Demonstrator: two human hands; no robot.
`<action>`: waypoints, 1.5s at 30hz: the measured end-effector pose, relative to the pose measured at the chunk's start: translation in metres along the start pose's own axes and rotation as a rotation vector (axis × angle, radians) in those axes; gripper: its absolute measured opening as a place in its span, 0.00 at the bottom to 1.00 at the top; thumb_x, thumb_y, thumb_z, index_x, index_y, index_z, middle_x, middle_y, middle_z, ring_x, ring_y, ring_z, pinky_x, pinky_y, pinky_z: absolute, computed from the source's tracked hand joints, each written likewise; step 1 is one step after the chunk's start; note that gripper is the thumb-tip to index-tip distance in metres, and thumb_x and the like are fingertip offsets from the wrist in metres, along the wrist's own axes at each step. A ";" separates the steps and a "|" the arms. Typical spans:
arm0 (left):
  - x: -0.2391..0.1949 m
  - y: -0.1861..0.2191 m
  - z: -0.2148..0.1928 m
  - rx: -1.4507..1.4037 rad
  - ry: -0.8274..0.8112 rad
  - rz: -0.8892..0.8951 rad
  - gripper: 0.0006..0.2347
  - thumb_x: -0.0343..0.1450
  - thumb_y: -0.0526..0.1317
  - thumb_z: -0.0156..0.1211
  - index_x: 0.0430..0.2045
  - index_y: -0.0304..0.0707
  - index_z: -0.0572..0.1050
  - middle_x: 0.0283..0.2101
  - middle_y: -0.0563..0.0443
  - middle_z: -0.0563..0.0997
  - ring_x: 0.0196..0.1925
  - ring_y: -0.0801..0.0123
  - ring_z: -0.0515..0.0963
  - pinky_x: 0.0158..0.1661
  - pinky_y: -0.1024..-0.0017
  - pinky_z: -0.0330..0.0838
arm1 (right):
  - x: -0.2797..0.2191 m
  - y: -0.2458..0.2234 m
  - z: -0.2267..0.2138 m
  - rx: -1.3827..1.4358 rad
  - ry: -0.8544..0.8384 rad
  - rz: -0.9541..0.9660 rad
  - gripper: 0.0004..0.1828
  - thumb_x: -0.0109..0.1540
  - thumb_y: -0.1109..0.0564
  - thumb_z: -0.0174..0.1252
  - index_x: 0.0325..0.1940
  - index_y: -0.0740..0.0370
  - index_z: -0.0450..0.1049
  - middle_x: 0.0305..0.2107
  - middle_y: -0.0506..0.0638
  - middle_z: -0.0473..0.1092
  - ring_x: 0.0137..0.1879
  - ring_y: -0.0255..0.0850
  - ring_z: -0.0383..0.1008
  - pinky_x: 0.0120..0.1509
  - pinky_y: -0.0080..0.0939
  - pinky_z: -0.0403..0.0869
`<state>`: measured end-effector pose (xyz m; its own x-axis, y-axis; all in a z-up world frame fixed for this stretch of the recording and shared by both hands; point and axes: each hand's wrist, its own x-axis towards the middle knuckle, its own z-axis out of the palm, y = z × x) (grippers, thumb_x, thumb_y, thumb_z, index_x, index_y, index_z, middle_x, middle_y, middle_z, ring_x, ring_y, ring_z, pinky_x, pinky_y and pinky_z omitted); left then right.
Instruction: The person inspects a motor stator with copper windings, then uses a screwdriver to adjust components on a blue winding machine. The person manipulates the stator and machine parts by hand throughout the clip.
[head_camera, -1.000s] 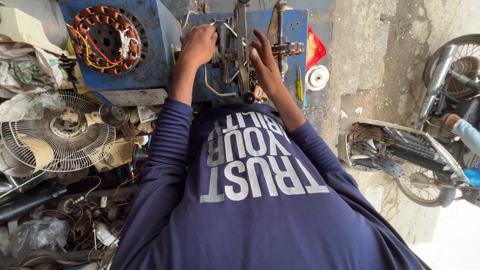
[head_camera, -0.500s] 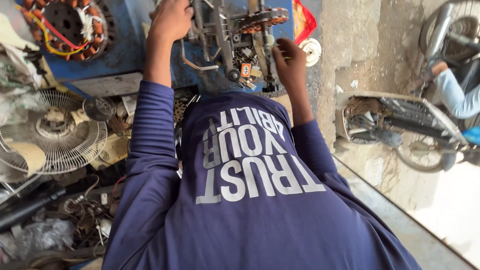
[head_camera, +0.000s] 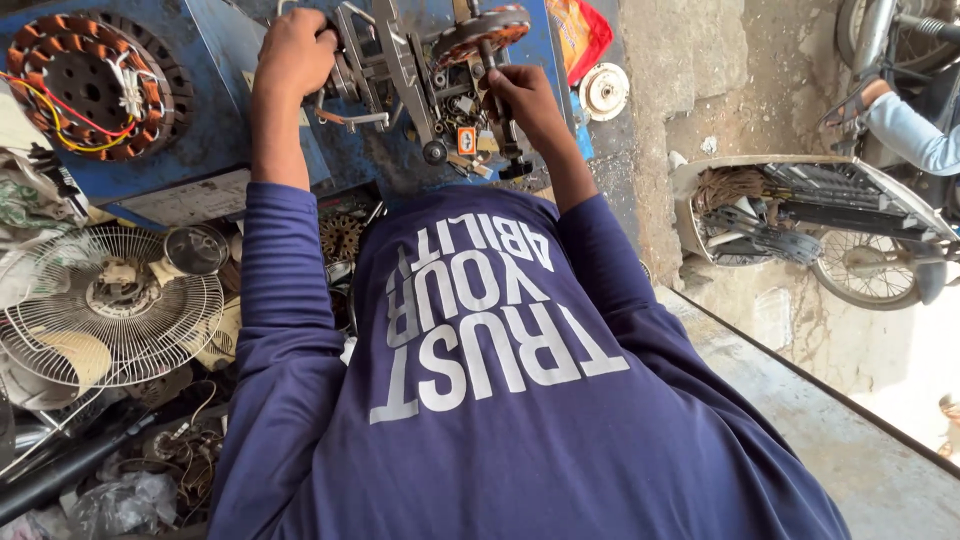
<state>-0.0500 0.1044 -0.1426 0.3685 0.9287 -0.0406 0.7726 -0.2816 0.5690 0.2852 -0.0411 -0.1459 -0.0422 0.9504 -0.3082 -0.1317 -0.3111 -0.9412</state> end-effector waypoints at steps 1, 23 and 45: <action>0.002 0.001 -0.001 -0.015 -0.013 -0.036 0.09 0.73 0.40 0.64 0.40 0.33 0.82 0.39 0.30 0.82 0.42 0.39 0.81 0.43 0.48 0.73 | 0.003 0.003 -0.002 0.034 0.010 0.009 0.16 0.71 0.52 0.55 0.46 0.70 0.77 0.25 0.48 0.75 0.28 0.32 0.74 0.34 0.33 0.73; -0.005 0.006 -0.003 0.012 -0.082 -0.146 0.11 0.75 0.43 0.62 0.46 0.36 0.81 0.43 0.35 0.83 0.44 0.45 0.83 0.50 0.48 0.74 | 0.005 0.021 -0.005 0.145 0.014 -0.015 0.16 0.72 0.52 0.54 0.51 0.70 0.77 0.26 0.50 0.74 0.29 0.34 0.73 0.34 0.35 0.72; -0.057 0.081 -0.004 0.257 0.278 0.192 0.15 0.67 0.39 0.75 0.44 0.38 0.78 0.62 0.34 0.67 0.69 0.42 0.61 0.67 0.34 0.45 | 0.009 0.005 0.002 0.077 0.409 -0.229 0.10 0.67 0.55 0.65 0.40 0.65 0.78 0.24 0.41 0.71 0.27 0.25 0.66 0.27 0.28 0.64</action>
<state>-0.0104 0.0292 -0.0909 0.3917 0.8734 0.2893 0.8203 -0.4740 0.3201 0.2822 -0.0340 -0.1533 0.3875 0.9115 -0.1379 -0.1661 -0.0781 -0.9830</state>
